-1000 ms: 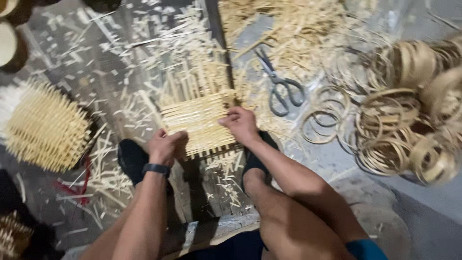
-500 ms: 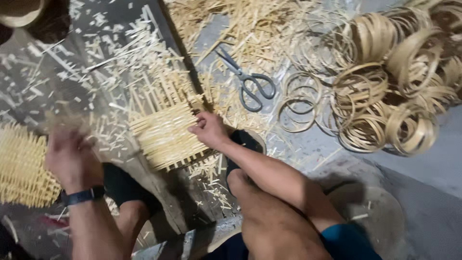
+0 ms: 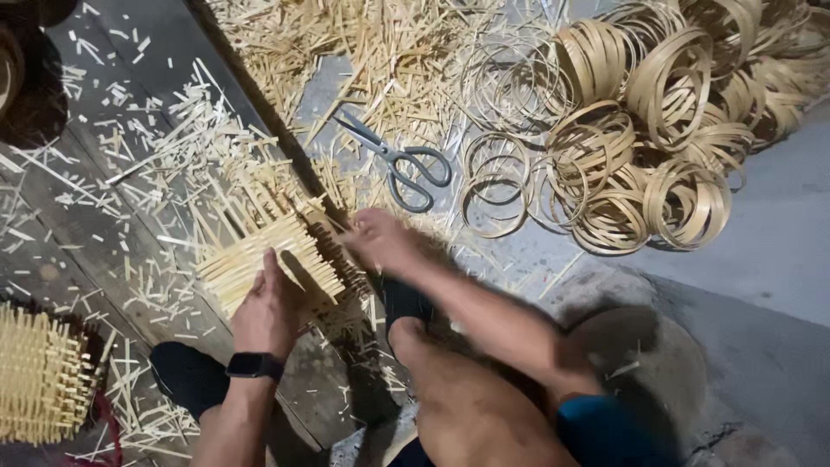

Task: The person repeatedly places a circular bamboo ring onto a square woven bamboo mat, then uses shears to trim the protruding bamboo strands flush with the ring. The person repeats this process on multiple mats, stacking the finished pieces aside.

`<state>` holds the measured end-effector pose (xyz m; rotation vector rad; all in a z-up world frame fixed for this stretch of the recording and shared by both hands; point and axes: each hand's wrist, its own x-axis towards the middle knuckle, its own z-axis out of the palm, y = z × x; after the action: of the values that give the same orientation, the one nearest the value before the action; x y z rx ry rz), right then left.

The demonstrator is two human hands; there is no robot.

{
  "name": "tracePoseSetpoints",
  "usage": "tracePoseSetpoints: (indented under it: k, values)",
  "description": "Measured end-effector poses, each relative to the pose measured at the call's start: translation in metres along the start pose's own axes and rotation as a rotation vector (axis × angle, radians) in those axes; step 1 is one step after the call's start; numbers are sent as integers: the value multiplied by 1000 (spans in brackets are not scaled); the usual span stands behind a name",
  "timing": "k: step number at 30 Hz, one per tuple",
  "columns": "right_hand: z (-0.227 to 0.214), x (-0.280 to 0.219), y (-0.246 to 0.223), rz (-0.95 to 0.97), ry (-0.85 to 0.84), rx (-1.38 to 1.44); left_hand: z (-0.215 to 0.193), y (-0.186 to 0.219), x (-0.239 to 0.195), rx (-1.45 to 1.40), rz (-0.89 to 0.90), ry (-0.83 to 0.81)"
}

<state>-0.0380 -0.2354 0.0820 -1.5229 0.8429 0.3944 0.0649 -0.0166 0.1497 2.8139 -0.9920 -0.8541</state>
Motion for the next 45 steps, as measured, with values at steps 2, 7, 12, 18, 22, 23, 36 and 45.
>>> tracePoseSetpoints:
  k: [2,7,12,18,22,23,36,45]
  values:
    - [-84,-22,31,-274,253,-187,3,1,5,-30,-140,-136]
    - [-226,-85,111,-231,510,-1538,6,5,-2,66,151,173]
    - [-221,-131,74,-328,387,-1592,-20,20,-4,-174,282,411]
    - [-169,-186,-79,-428,36,-747,-52,121,-39,-760,752,666]
    - [-112,-198,-163,-865,153,-676,-73,135,-59,-1601,218,234]
    - [-99,-198,-176,-1034,134,-713,-81,123,-64,-1715,107,145]
    - [53,-185,-206,-1551,116,-1118,-139,44,-117,-1998,-206,-127]
    - [59,-151,-192,-1099,133,-572,-131,9,-99,-1833,-112,-142]
